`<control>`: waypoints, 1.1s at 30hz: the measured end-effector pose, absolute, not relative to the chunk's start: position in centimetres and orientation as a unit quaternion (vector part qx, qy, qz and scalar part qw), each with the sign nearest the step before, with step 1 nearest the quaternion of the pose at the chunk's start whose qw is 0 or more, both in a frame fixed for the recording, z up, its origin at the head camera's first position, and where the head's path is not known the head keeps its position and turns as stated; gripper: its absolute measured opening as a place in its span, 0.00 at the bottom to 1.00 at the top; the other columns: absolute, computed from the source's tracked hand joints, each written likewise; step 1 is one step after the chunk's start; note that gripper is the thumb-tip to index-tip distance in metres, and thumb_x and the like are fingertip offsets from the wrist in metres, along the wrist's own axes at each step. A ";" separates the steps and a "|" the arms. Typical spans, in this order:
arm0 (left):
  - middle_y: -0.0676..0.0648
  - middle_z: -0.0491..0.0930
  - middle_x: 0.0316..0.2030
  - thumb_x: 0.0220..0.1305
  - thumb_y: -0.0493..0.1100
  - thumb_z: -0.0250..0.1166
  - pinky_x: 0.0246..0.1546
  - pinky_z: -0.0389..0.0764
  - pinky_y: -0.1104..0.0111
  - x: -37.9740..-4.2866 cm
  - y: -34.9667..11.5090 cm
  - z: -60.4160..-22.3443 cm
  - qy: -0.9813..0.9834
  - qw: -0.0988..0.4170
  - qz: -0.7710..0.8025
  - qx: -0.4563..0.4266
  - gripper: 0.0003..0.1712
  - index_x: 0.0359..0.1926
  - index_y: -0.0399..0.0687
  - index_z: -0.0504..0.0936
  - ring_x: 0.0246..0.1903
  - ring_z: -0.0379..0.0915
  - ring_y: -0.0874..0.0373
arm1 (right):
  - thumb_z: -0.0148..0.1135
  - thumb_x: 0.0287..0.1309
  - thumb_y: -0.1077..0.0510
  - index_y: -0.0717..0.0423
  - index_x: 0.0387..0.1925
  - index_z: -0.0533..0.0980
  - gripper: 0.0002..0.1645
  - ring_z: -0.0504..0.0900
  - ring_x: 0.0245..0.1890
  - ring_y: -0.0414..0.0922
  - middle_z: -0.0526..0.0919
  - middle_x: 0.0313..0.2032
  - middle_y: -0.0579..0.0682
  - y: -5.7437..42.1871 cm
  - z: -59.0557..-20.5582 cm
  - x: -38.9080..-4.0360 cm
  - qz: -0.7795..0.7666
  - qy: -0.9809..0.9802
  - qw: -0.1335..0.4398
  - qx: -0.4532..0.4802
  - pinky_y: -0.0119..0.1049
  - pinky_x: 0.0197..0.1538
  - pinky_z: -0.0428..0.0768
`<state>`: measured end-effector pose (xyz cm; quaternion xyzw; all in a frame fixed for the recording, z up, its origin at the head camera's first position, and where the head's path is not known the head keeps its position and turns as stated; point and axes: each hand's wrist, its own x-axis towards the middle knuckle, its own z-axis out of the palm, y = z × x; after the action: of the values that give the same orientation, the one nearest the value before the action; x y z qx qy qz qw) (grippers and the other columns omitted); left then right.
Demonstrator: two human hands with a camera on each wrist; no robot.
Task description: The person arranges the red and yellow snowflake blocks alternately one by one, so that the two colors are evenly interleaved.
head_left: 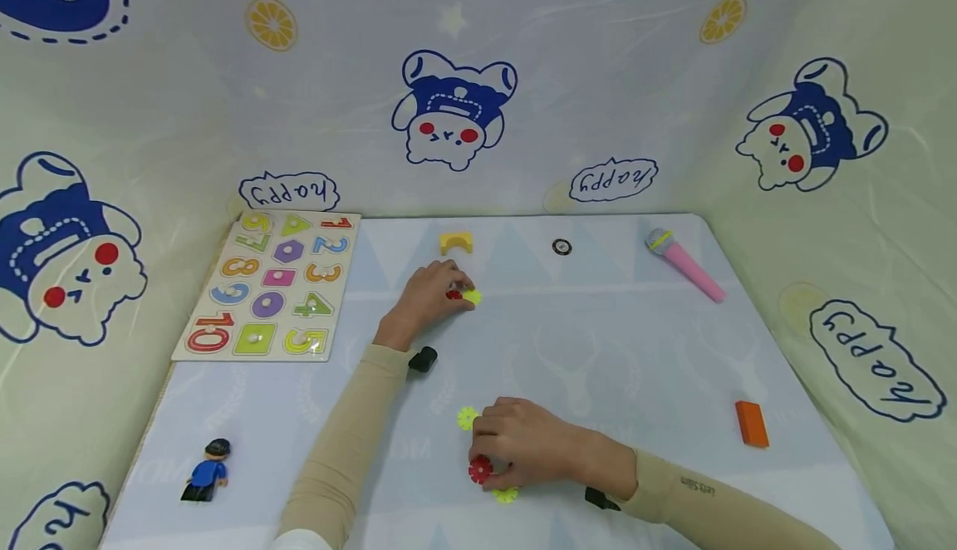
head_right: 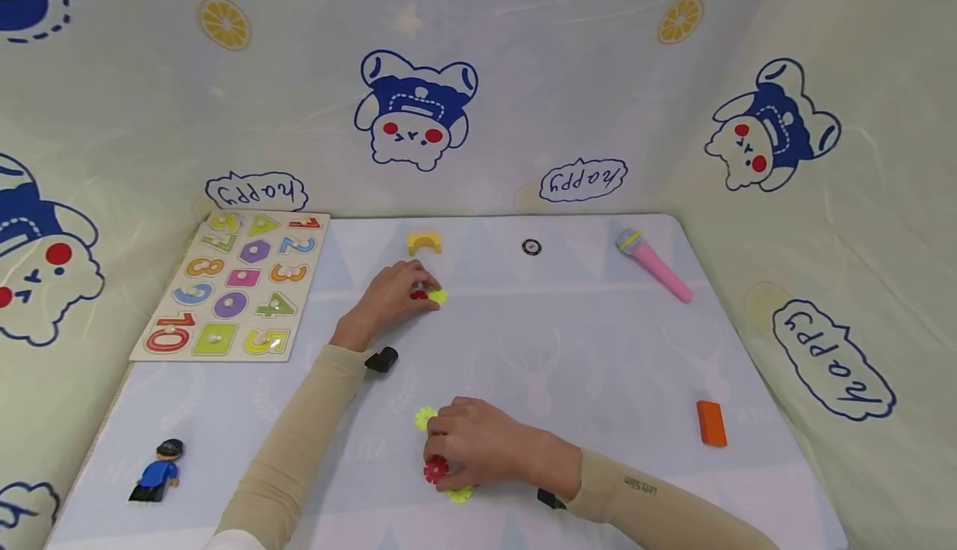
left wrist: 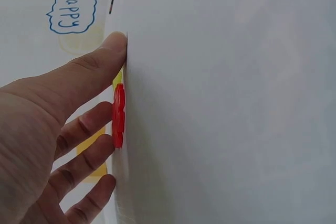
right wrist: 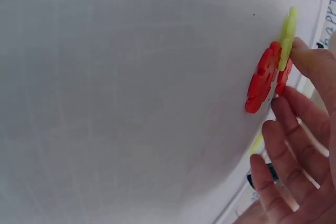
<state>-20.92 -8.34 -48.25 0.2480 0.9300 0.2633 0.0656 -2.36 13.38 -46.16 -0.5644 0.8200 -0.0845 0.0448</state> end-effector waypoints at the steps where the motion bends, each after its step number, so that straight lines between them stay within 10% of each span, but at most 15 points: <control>1: 0.48 0.83 0.48 0.66 0.52 0.80 0.59 0.76 0.53 -20.9 -8.4 -48.2 0.930 0.065 0.264 0.248 0.20 0.55 0.50 0.92 0.52 0.76 0.49 | 0.77 0.64 0.35 0.39 0.44 0.88 0.17 0.79 0.39 0.30 0.85 0.40 0.34 13.4 -46.2 -2.4 -0.087 0.819 0.047 -0.566 0.24 0.50 0.76; 21: 0.48 0.83 0.48 0.66 0.51 0.80 0.58 0.76 0.53 -20.7 -8.5 -47.6 0.930 0.066 0.267 0.243 0.20 0.54 0.49 0.92 0.52 0.76 0.49 | 0.72 0.64 0.41 0.42 0.43 0.85 0.13 0.81 0.40 0.34 0.85 0.40 0.36 12.9 -45.9 -3.3 -0.039 0.821 -0.002 -0.570 0.30 0.52 0.81; 33: 0.49 0.84 0.49 0.66 0.52 0.80 0.57 0.75 0.54 -21.1 -8.3 -48.4 0.931 0.072 0.263 0.241 0.19 0.55 0.51 0.92 0.51 0.75 0.51 | 0.79 0.60 0.46 0.50 0.44 0.88 0.17 0.83 0.38 0.40 0.87 0.39 0.44 14.9 -45.2 -16.0 -0.048 0.930 0.010 -0.365 0.41 0.52 0.86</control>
<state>-21.15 -8.31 -48.35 0.2415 0.9313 0.2630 0.0721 -15.99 14.91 -45.19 -0.3654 0.9296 -0.0483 0.0095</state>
